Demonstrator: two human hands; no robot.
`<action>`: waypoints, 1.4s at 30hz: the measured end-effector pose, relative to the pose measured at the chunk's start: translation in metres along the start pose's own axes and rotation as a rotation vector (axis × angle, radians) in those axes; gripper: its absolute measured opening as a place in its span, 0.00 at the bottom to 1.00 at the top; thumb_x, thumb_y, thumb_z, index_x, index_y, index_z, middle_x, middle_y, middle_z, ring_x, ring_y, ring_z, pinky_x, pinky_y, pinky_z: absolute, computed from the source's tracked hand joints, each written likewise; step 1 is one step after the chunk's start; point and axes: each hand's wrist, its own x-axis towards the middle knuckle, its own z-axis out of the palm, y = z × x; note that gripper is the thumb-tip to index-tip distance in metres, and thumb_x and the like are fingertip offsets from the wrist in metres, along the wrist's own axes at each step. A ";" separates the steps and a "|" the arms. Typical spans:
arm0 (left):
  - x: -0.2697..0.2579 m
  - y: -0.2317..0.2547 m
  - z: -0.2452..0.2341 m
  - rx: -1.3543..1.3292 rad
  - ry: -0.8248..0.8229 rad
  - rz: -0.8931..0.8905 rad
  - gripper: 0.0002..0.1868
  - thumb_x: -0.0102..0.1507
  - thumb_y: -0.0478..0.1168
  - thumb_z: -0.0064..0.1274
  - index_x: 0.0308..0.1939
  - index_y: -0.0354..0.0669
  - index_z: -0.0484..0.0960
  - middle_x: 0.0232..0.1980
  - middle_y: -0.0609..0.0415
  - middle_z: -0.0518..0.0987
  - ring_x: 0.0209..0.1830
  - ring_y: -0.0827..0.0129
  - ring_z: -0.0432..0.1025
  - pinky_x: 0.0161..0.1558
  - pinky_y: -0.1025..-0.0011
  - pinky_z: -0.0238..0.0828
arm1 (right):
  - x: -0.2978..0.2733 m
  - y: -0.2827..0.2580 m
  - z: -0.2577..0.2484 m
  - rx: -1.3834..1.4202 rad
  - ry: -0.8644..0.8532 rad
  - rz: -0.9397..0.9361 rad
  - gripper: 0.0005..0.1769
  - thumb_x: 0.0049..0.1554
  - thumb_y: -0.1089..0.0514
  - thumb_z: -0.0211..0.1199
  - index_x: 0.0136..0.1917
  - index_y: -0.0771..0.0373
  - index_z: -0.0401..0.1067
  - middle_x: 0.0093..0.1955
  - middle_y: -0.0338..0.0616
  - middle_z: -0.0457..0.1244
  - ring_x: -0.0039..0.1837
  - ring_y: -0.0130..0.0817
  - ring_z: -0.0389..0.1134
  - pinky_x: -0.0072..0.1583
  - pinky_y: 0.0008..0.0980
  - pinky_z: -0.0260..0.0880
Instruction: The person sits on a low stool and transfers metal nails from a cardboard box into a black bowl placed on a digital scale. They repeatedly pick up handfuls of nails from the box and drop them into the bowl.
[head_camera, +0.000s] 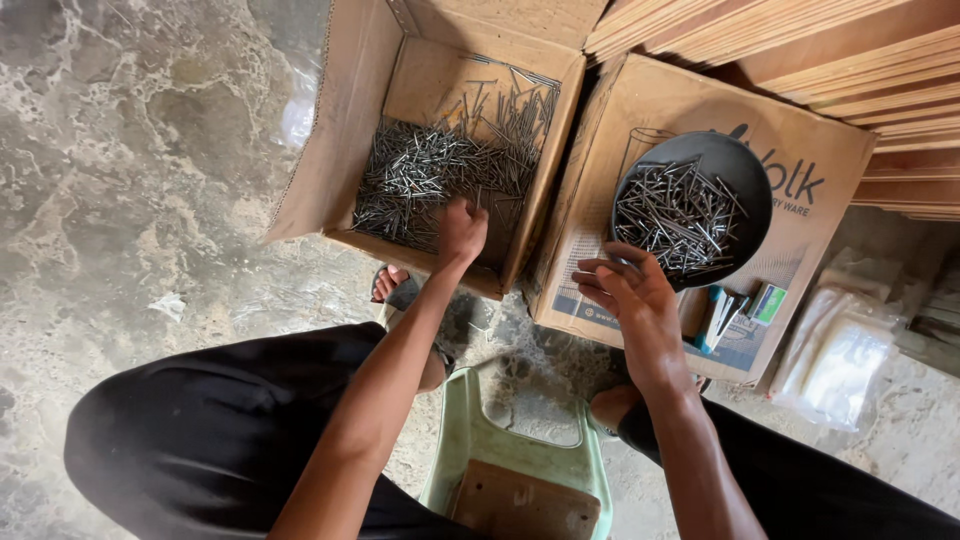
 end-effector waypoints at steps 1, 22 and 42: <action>-0.001 0.005 -0.001 -0.031 0.001 0.020 0.10 0.52 0.42 0.43 0.27 0.38 0.74 0.23 0.43 0.72 0.29 0.53 0.72 0.28 0.60 0.65 | -0.001 -0.001 0.002 -0.009 0.002 0.001 0.17 0.54 0.68 0.49 0.58 0.70 0.57 0.46 0.60 0.63 0.48 0.44 0.67 0.53 0.40 0.69; -0.093 0.177 -0.048 -0.196 -0.249 0.795 0.12 0.61 0.46 0.45 0.42 0.42 0.75 0.35 0.50 0.75 0.34 0.62 0.72 0.38 0.69 0.72 | 0.023 0.005 -0.045 0.453 0.140 0.015 0.14 0.61 0.58 0.43 0.55 0.68 0.62 0.51 0.59 0.61 0.55 0.45 0.66 0.60 0.45 0.67; 0.054 -0.049 0.044 0.585 -0.033 0.008 0.22 0.61 0.49 0.41 0.47 0.31 0.67 0.45 0.39 0.72 0.46 0.48 0.70 0.43 0.55 0.71 | 0.007 0.001 -0.002 0.155 0.162 0.055 0.17 0.56 0.69 0.46 0.58 0.60 0.54 0.48 0.55 0.61 0.48 0.42 0.67 0.53 0.36 0.70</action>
